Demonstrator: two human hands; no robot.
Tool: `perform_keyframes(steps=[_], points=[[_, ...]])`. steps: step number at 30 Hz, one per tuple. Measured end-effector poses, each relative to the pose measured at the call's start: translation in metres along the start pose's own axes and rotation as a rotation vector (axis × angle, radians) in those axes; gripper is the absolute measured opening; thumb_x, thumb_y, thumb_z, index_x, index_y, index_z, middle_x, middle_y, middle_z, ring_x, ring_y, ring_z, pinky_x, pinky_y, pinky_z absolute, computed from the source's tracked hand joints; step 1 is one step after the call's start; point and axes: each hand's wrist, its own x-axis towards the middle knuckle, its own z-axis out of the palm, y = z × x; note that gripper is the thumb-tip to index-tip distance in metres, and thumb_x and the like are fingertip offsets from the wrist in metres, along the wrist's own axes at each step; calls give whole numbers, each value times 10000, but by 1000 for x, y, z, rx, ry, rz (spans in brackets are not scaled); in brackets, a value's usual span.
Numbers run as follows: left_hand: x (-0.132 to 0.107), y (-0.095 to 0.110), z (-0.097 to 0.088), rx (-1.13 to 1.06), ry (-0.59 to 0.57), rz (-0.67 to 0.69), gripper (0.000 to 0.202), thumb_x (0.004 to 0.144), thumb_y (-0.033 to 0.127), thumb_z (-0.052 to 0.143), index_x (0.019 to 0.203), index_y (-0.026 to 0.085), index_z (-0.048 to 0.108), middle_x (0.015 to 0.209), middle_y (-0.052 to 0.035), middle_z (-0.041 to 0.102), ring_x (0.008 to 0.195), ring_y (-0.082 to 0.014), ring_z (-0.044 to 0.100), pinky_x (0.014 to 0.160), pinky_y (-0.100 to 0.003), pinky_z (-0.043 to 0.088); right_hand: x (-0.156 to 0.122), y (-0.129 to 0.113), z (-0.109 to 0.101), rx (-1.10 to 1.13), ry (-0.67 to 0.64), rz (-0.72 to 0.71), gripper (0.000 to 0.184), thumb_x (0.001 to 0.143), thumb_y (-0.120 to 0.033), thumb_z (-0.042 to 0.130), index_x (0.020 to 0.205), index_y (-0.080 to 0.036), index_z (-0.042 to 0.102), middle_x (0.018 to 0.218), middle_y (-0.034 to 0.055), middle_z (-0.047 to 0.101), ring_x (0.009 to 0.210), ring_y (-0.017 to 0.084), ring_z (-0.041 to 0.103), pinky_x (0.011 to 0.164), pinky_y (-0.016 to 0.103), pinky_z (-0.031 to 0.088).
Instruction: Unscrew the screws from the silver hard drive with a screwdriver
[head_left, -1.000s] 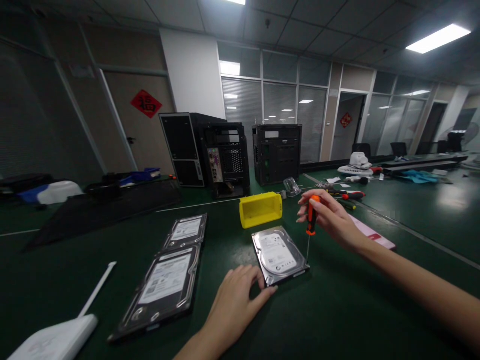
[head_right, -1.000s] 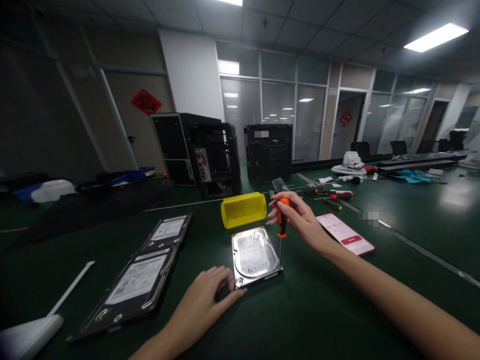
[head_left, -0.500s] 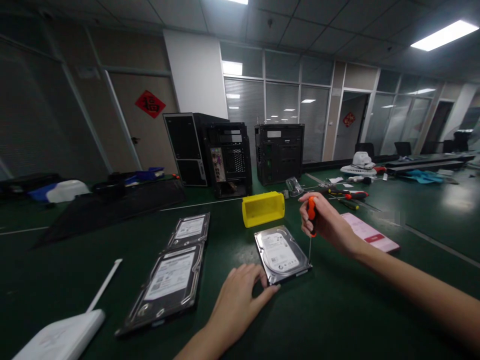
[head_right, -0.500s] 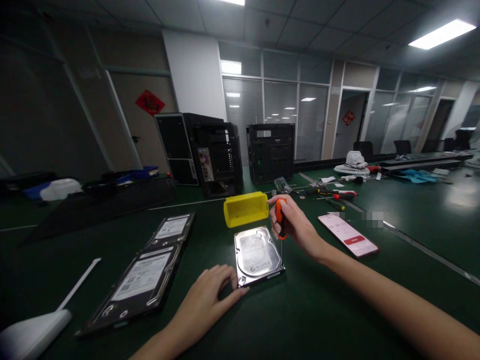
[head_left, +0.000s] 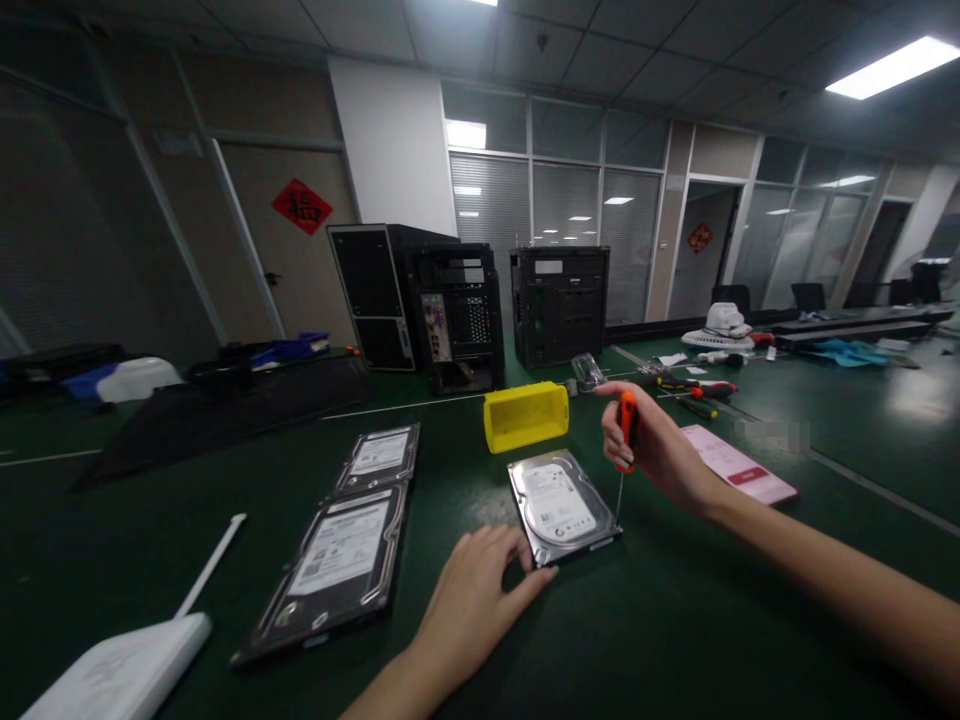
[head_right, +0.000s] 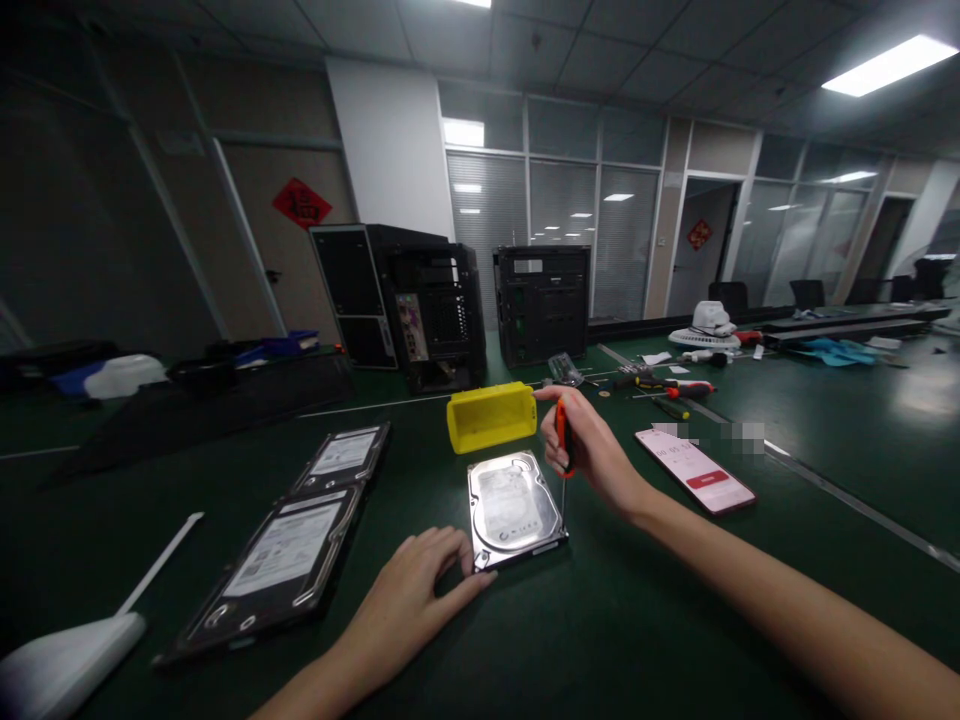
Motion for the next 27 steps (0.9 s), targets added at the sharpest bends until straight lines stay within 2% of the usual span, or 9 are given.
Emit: perform_keyframes(steps=[3,10,14,17,19,23,27], points=[[0,0,-1,-1,-2,-3,339,794,511,423,747,195,538,819,-10,573,783,-188,496,669,-276,320,-1,-2,1,-11,-8,17,293,862,-417,328,999,-210,482,695,-7,434,515,82,391,486,233,363],[2,-1,-1,-20,-6,10,361,781,532,428,729,195,546,812,-2,582,776,-182,505,666,-263,318,8,-3,-6,-99,19,-19,201,808,-366,475,855,-176,522,823,24,530,688,111,533,699,303,459],[4,-3,-1,-15,-4,17,365,779,537,428,726,197,548,791,2,585,756,-177,508,655,-258,315,12,0,-1,-65,8,-15,189,763,-336,548,849,-194,459,751,-1,548,598,101,538,610,299,486],[3,-3,-1,-6,5,19,372,777,544,424,725,197,548,788,1,587,754,-180,511,651,-256,316,16,4,7,-70,11,-23,235,737,-314,585,899,-217,446,600,-62,476,452,59,445,494,228,457],[3,-2,-1,-2,9,16,378,776,547,421,721,195,547,790,-2,589,759,-184,513,654,-257,318,18,6,12,-58,35,-34,239,760,-350,548,941,-214,473,573,-69,423,417,42,373,444,188,422],[1,0,-2,-4,14,13,369,780,535,419,720,193,545,803,-8,590,776,-189,516,667,-261,324,21,8,14,35,65,-5,330,813,-454,409,932,-172,532,635,-27,440,456,49,379,463,195,434],[1,2,-4,-4,12,13,363,780,530,422,720,194,547,802,-10,590,778,-191,518,670,-263,328,18,7,8,21,61,-6,279,784,-425,483,925,-188,529,724,-2,494,539,74,457,525,232,466]])
